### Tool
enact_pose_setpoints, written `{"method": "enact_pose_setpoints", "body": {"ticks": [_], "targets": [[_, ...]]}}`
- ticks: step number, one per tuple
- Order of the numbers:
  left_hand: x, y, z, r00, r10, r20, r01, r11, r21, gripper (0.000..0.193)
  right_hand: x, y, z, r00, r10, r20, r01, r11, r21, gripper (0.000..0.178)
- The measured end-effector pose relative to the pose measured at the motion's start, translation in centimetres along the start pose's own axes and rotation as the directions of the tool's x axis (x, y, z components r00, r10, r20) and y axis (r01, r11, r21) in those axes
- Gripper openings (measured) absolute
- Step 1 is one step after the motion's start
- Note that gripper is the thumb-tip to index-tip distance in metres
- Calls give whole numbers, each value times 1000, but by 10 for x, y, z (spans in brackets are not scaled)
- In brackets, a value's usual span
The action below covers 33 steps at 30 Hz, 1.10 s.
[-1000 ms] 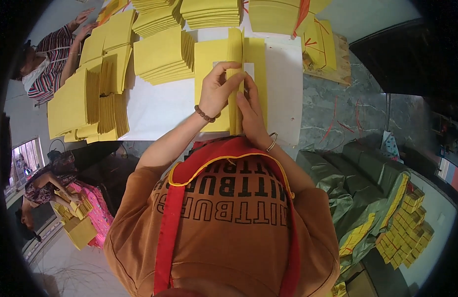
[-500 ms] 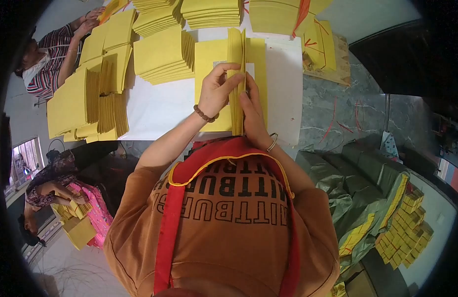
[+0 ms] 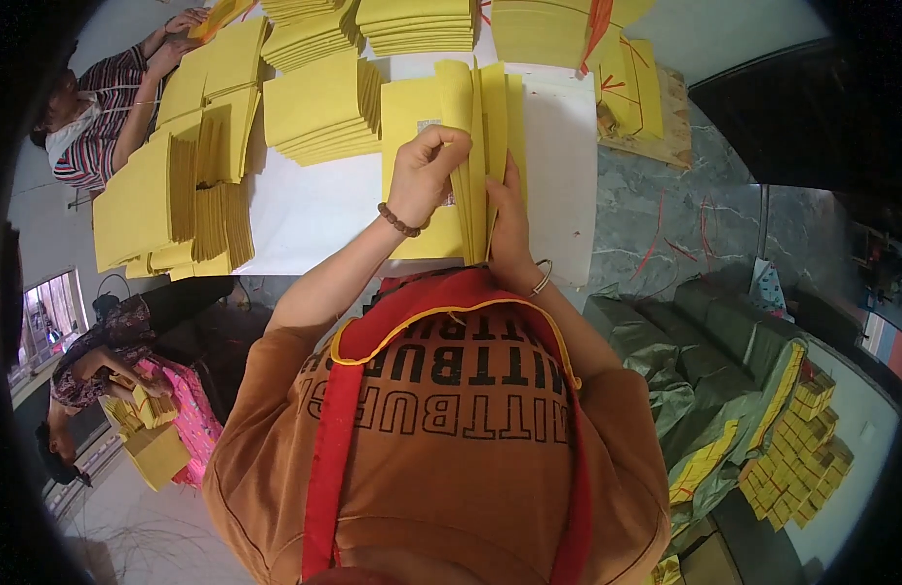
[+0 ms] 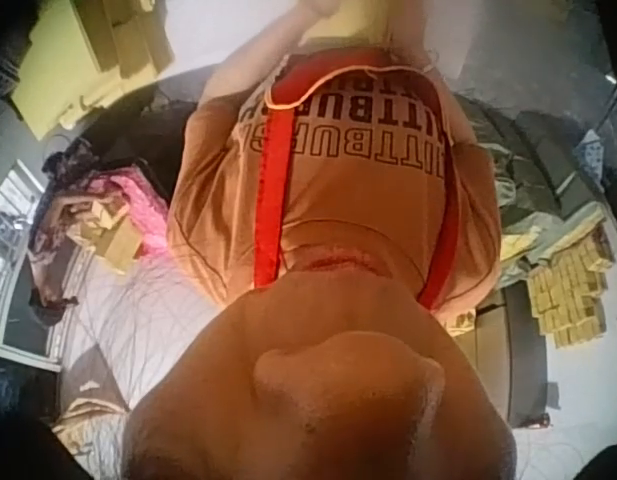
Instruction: Folding and stacking yellow paper sheets at a workstation.
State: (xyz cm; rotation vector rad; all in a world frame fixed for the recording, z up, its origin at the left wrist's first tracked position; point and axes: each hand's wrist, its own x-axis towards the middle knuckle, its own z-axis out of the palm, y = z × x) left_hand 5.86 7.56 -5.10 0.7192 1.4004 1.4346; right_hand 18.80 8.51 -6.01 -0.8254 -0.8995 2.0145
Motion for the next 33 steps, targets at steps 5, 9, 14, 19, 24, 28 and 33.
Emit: {"method": "enact_pose_setpoints", "body": {"ticks": [5,9,14,19,24,28,33], "targets": [[1,-5,-5,999,26,28,-26,1000,-17,10,2,-24,9,987,163,-2,-163,987,-16,48],[0,1,-4,999,-3,47,6,998,-65,10,8,-12,9,976,-164,-146,127,963,-239,44],[-1,7,-5,998,-40,51,43,997,-58,10,12,-14,-5,988,-147,-44,130,954,-269,43],[0,4,-7,996,-27,80,31,998,-53,10,12,-20,-1,997,41,-63,-53,978,-202,43],[1,2,-8,997,-30,69,33,999,-39,10,8,-22,3,993,-100,-64,67,916,-396,48],[0,3,-8,997,-31,71,34,999,-39,10,8,-24,6,995,-72,-71,38,917,-396,52],[0,3,-7,997,-20,77,23,999,-39,10,9,-17,4,992,-99,-80,64,933,-354,43]]}}
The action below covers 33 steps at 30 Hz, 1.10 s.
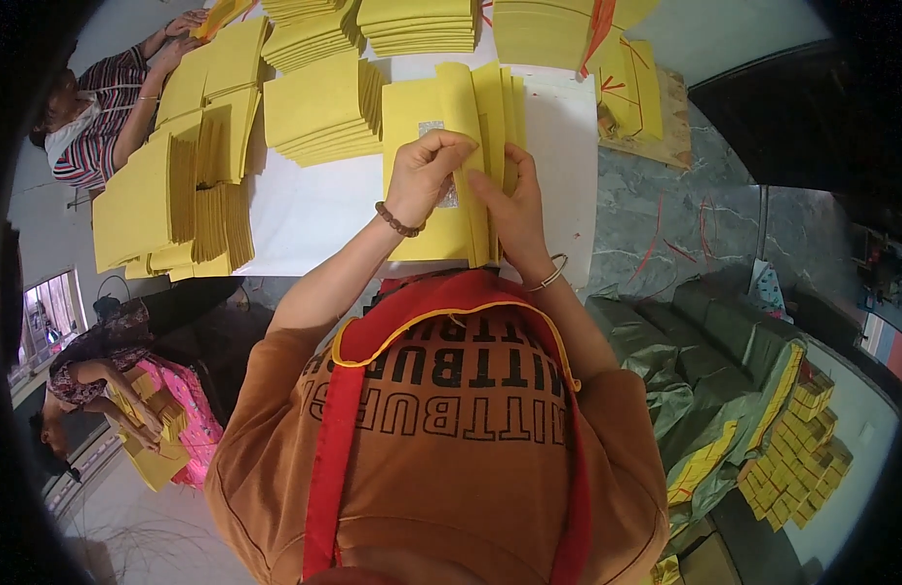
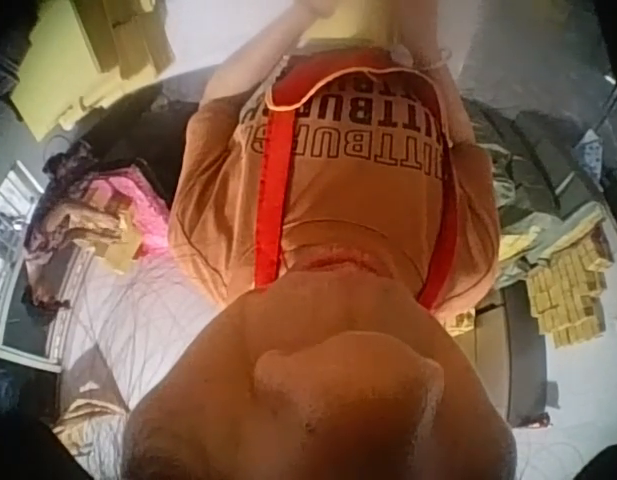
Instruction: Folding and stacking yellow paper sheets at a workstation.
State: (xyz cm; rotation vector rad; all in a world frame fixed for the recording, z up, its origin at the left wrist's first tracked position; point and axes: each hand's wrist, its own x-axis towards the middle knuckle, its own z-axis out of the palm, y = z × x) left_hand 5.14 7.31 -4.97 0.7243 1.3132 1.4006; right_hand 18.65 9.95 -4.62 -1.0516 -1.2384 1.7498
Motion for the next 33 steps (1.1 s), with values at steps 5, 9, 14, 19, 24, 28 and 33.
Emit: {"method": "enact_pose_setpoints", "body": {"ticks": [5,9,14,19,24,28,33], "targets": [[0,-3,1,1000,13,-18,-12,999,51,10,4,12,-8,995,95,-41,-85,976,201,21],[-2,-1,4,996,85,-41,-80,991,111,12,5,18,-10,995,92,-49,-79,974,212,16],[-2,7,11,986,145,-86,-121,964,238,15,0,10,-4,997,81,-14,-78,985,155,17],[2,8,10,980,192,-48,-177,959,220,22,-7,3,-4,999,-25,41,27,998,-50,21],[2,15,2,997,17,-75,10,941,338,23,-9,2,-1,960,-276,51,279,916,-287,30],[7,-4,-1,969,234,-78,-217,959,185,25,-13,-15,5,996,72,-58,-53,958,283,33],[4,6,-4,998,62,10,-63,967,248,34,-7,-1,1,999,12,37,-18,986,168,37]]}}
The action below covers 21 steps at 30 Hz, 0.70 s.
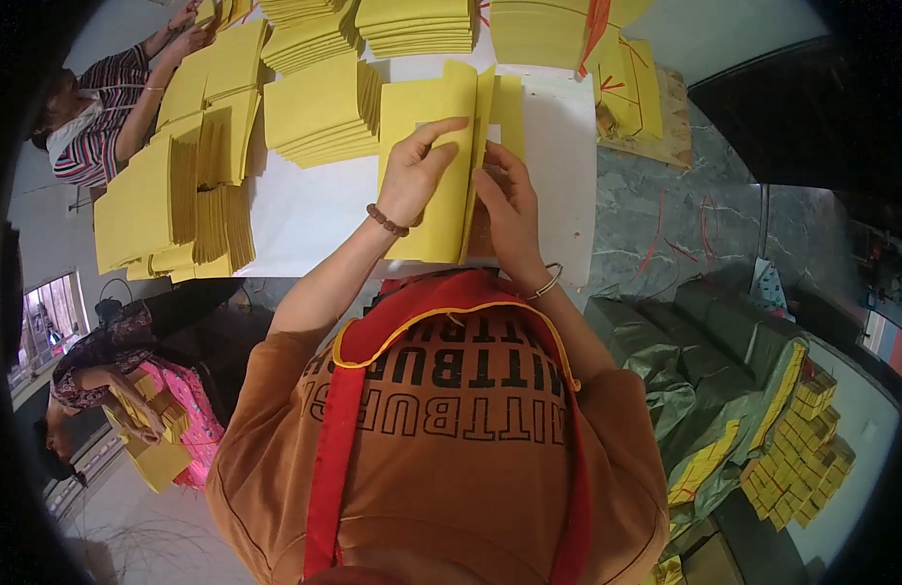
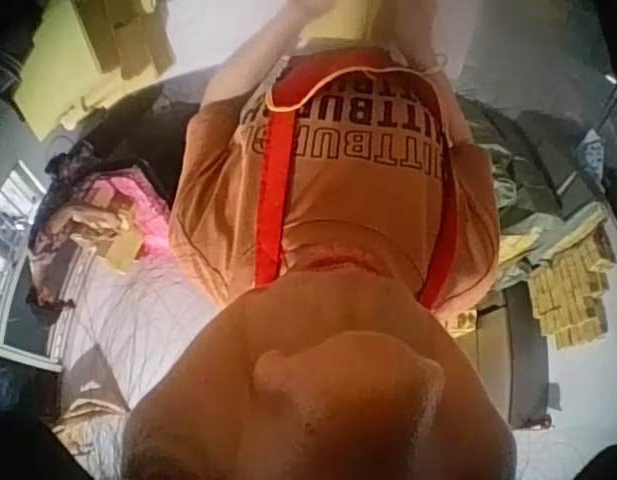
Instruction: Folding and stacking yellow paper sheets at a workstation.
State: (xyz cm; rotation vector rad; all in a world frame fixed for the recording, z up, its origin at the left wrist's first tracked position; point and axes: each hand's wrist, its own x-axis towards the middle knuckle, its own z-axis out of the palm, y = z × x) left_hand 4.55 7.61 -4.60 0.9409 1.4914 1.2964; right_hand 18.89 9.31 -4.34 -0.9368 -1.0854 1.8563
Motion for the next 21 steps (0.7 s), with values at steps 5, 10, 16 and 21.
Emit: {"method": "enact_pose_setpoints", "body": {"ticks": [5,10,16,21], "targets": [[-1,5,5,996,76,-41,-74,995,61,31,-2,1,3,995,-72,74,84,983,-166,43],[0,1,3,990,137,-16,-135,988,70,34,-3,0,2,995,-64,70,77,978,-192,49],[-1,-1,4,989,141,-41,-138,988,68,31,-3,3,-1,993,-94,73,104,984,-147,55],[-3,-2,2,996,-53,-70,50,998,-44,16,-4,3,-4,998,-63,22,65,994,-85,52]]}}
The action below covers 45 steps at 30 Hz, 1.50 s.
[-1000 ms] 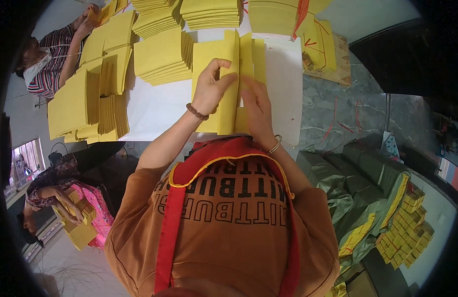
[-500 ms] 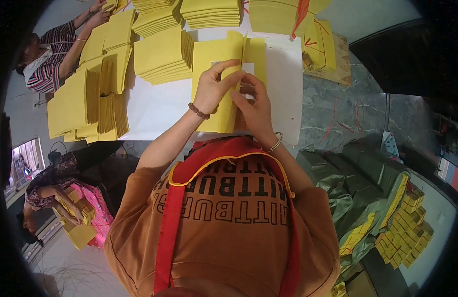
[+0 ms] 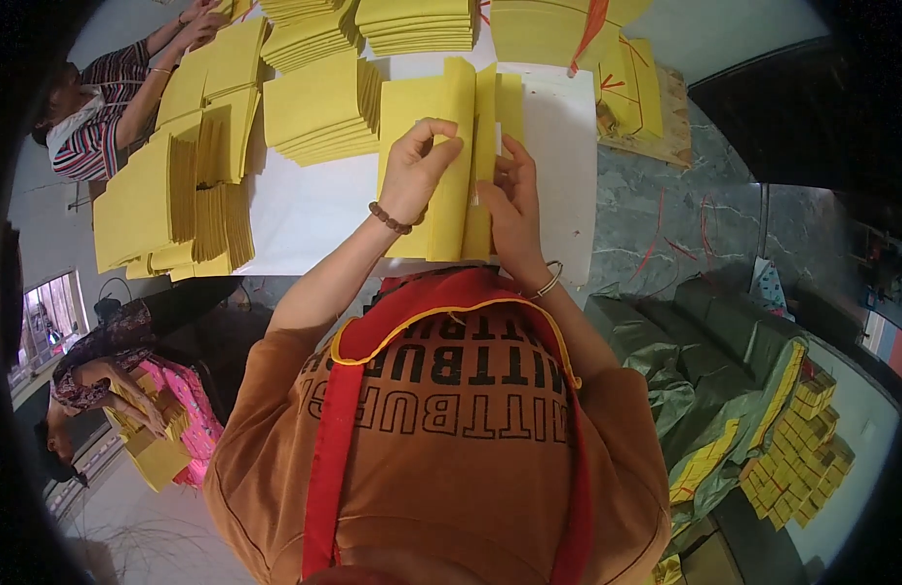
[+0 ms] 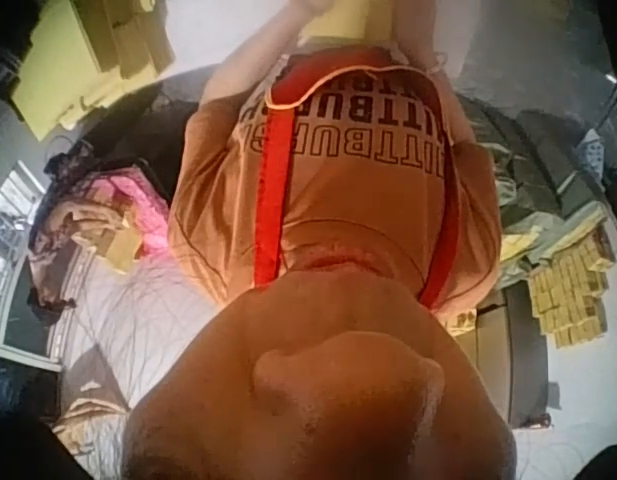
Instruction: Folding and stacking yellow paper sheets at a workstation.
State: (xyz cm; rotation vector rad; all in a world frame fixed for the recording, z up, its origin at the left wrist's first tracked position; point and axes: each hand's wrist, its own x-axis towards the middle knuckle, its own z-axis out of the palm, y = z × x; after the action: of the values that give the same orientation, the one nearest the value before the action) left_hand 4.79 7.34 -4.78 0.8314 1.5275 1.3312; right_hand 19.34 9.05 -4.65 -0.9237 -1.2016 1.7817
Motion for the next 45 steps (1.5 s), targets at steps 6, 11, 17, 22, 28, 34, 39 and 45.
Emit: {"method": "enact_pose_setpoints", "body": {"ticks": [6,11,17,22,28,34,39,45], "targets": [[5,-15,-1,988,142,-60,-144,989,-21,12,3,4,-4,991,125,-44,-116,980,161,31],[-5,15,-4,998,63,-29,-65,993,-99,12,0,2,-2,988,148,-43,-140,979,148,16],[1,8,-3,995,98,2,-98,991,86,15,-3,-2,13,988,130,88,-128,991,-36,14],[4,-1,-7,987,155,50,-158,985,63,27,-1,0,11,992,60,108,-54,997,-62,22],[-6,5,1,989,2,148,33,972,-231,53,14,-18,8,964,261,57,-264,895,360,41],[-3,-5,-9,978,72,198,-14,960,-281,53,18,-1,-5,973,217,79,-230,933,278,41],[2,8,-35,942,280,-183,-264,959,105,61,21,-18,-20,972,209,107,-235,881,411,39],[-12,17,-38,993,-82,88,114,873,-474,75,23,-25,-20,961,194,199,-272,804,529,45]]}}
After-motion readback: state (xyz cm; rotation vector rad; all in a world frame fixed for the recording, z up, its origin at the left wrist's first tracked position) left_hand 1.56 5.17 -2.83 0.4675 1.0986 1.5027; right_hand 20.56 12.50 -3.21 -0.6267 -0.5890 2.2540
